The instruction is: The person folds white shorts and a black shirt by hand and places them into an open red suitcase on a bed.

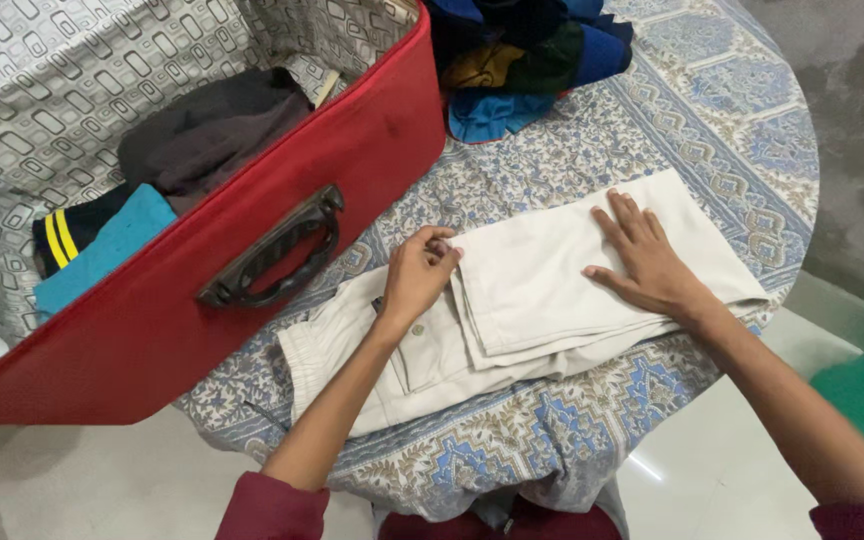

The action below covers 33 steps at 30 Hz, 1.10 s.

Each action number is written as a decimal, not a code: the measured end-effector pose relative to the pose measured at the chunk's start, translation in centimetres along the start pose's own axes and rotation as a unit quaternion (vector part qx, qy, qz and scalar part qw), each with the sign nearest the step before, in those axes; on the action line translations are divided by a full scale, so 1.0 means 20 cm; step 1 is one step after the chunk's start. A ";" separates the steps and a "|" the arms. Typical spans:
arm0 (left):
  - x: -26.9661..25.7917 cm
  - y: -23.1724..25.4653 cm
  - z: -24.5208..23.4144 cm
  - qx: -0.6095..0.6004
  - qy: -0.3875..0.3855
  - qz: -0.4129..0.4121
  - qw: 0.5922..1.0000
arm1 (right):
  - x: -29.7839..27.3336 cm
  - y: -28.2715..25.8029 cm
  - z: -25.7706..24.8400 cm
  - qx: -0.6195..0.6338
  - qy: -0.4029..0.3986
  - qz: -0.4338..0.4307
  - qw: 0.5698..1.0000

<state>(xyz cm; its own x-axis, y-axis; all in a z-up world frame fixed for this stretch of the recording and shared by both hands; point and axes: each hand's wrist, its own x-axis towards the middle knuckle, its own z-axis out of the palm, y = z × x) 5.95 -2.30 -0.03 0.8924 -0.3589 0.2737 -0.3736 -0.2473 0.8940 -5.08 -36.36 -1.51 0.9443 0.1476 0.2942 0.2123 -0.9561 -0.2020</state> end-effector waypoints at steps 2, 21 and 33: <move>-0.01 0.00 0.01 0.003 0.016 0.008 1.000 | -0.02 0.00 -0.01 0.014 0.000 -0.002 1.000; 0.06 0.04 0.04 0.009 0.038 -0.020 0.999 | -0.23 -0.72 -0.09 0.084 0.006 -0.092 0.992; 0.00 0.05 -0.10 0.051 0.011 -0.017 0.999 | -0.25 -0.75 0.00 0.122 0.052 -0.183 0.974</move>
<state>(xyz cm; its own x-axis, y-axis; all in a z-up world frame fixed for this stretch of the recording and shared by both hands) 5.98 -0.68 1.63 0.9097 -0.3290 0.2536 -0.3666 -0.3491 0.8624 -12.97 -22.82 0.07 0.7668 0.4279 0.4784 0.5948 -0.7538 -0.2792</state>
